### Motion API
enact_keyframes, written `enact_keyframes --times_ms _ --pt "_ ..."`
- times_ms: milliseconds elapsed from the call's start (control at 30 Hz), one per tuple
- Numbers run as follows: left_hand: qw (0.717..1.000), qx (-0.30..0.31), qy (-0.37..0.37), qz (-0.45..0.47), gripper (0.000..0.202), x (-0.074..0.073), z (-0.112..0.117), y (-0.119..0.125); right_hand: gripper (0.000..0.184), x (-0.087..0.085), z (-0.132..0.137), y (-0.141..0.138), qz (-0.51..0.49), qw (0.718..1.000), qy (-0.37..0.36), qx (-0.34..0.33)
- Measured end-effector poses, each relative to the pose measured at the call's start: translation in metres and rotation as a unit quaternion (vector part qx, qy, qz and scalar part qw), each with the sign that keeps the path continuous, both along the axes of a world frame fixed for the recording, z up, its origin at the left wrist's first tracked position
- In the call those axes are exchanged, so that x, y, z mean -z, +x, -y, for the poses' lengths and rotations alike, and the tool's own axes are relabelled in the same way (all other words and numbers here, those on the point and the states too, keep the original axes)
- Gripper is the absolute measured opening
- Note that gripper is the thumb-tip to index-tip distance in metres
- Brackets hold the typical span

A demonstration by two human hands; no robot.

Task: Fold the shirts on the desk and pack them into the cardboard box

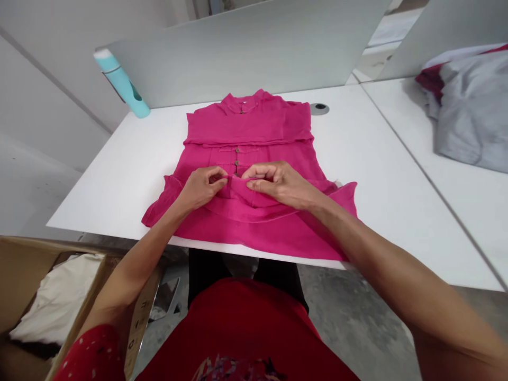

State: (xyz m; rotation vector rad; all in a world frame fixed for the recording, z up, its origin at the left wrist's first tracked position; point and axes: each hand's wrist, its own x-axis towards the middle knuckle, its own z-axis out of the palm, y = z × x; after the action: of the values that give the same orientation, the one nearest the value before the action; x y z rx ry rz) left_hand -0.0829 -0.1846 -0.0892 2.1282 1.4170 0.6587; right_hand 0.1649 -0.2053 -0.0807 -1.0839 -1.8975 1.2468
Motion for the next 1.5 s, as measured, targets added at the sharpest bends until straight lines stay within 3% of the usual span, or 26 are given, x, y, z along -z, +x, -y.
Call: enact_keyframes --times_ms 167,367,533,800,1100,1267,1400,1500 --pt "0.999 -0.038 0.005 -0.025 0.011 -0.003 0.001 0.004 0.039 -0.003 -0.004 0.009 -0.012 0.999 0.001 0.030" --pt "1.000 -0.023 -0.006 -0.002 0.012 -0.001 0.002 0.005 0.037 0.002 -0.005 0.000 0.009 0.995 -0.029 -0.097" --pt "0.989 0.056 -0.045 0.133 0.013 -0.001 0.005 0.002 0.032 0.011 -0.012 -0.014 0.015 1.000 -0.001 -0.017" --pt "0.978 0.046 -0.077 0.186 0.013 0.000 0.006 -0.001 0.028 0.010 -0.014 -0.022 0.047 0.997 0.034 0.052" --pt "0.987 0.047 -0.020 0.150 0.015 0.012 0.002 0.001 0.032 0.005 -0.010 -0.026 0.061 0.997 0.024 0.035" --pt "0.995 0.028 0.003 0.091 0.017 0.009 0.006 0.000 0.039 0.018 -0.018 -0.026 0.083 0.995 0.015 0.053" --pt "0.998 -0.008 0.056 0.023 0.018 0.003 0.011 -0.020 0.025 0.034 -0.031 -0.027 0.149 0.981 0.102 0.070" --pt "0.997 0.004 0.079 0.000 0.020 -0.001 0.015 -0.047 0.013 0.040 -0.036 -0.029 0.215 0.962 0.147 0.080"
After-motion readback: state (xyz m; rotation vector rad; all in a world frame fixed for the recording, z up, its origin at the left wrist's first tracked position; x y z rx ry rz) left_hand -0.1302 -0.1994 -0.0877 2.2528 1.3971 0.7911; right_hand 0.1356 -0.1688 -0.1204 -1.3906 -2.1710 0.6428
